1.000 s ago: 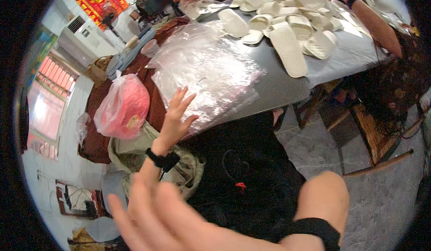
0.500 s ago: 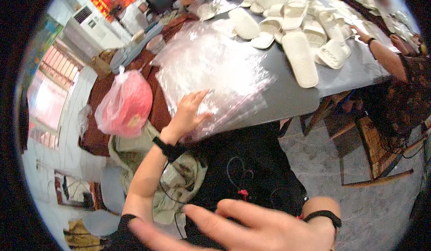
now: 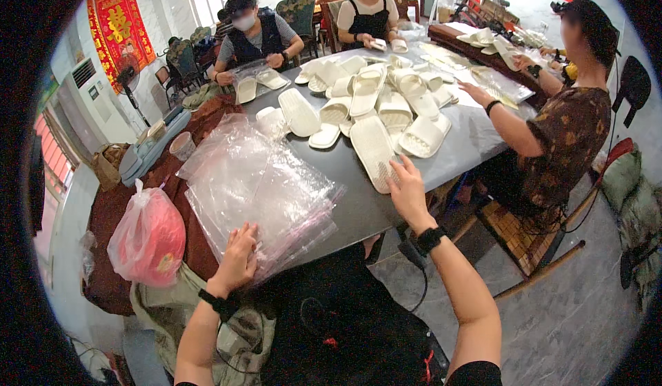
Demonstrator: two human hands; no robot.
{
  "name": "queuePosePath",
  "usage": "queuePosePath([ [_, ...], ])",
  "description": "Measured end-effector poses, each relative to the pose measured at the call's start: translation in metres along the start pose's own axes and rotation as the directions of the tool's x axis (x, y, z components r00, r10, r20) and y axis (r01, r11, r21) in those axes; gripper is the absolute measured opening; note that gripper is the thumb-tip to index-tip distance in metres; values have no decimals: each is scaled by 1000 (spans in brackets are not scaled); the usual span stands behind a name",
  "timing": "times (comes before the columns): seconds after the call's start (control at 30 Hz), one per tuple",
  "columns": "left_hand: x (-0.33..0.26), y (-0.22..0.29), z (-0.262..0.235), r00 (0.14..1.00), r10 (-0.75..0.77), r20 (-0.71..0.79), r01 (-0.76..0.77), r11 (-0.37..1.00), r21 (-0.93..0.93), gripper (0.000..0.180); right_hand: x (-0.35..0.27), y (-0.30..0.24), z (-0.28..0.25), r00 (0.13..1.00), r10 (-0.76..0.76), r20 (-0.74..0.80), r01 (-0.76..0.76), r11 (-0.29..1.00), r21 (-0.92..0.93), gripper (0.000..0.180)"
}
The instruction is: Package white slippers by placing them on plastic wrap and putting them into a large collection sack.
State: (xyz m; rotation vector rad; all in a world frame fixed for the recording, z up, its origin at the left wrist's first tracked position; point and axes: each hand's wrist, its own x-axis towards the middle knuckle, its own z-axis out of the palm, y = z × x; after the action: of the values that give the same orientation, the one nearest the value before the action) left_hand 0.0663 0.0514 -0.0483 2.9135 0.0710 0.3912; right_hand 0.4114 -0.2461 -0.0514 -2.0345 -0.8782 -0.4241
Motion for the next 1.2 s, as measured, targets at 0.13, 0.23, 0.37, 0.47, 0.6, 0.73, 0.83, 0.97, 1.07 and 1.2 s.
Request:
queuePosePath([
  [0.13, 0, 3, 5, 991, -33, -132, 25, 998, -64, 31, 41, 52, 20, 1000, 7, -14, -9, 989, -149, 55],
  [0.23, -8, 3, -2, 983, -68, -168, 51, 994, -102, 40, 54, 29, 27, 960, 218, 176, -206, 975, -84, 84],
  [0.37, -4, 3, 0, 983, -73, -169, 50, 989, -140, 53, 56, 11, 39, 940, 285, 190, -284, 958, -34, 48],
  [0.47, -5, 7, -3, 984, -83, -160, 58, 987, -153, 58, 42, -29, 38, 999, -19, 26, 24, 976, -215, 34],
  [0.6, -6, 7, -3, 988, -64, -142, 48, 993, -112, 57, 24, -35, 25, 907, -391, 155, 413, 754, -511, 34],
  [0.73, -10, 1, 2, 987, -62, -151, 46, 993, -106, 58, -6, -31, 8, 872, -367, 323, 485, 737, -471, 36],
  [0.83, -10, 1, 0, 987, -54, -150, 35, 992, -123, 64, 8, -11, 0, 931, -216, 294, 252, 963, -90, 35],
  [0.97, -10, 0, -3, 989, -27, -143, 4, 988, -156, 73, 56, 39, 1, 995, -52, -82, 31, 970, -242, 44],
  [1.07, -10, -1, -1, 986, -44, -163, 7, 976, -218, 77, 85, 63, 1, 988, 133, -77, -150, 944, -292, 63],
  [1.2, -11, 0, -2, 984, -73, -164, 29, 966, -257, 73, 111, 66, -16, 888, 413, 204, -316, 868, -383, 83],
])
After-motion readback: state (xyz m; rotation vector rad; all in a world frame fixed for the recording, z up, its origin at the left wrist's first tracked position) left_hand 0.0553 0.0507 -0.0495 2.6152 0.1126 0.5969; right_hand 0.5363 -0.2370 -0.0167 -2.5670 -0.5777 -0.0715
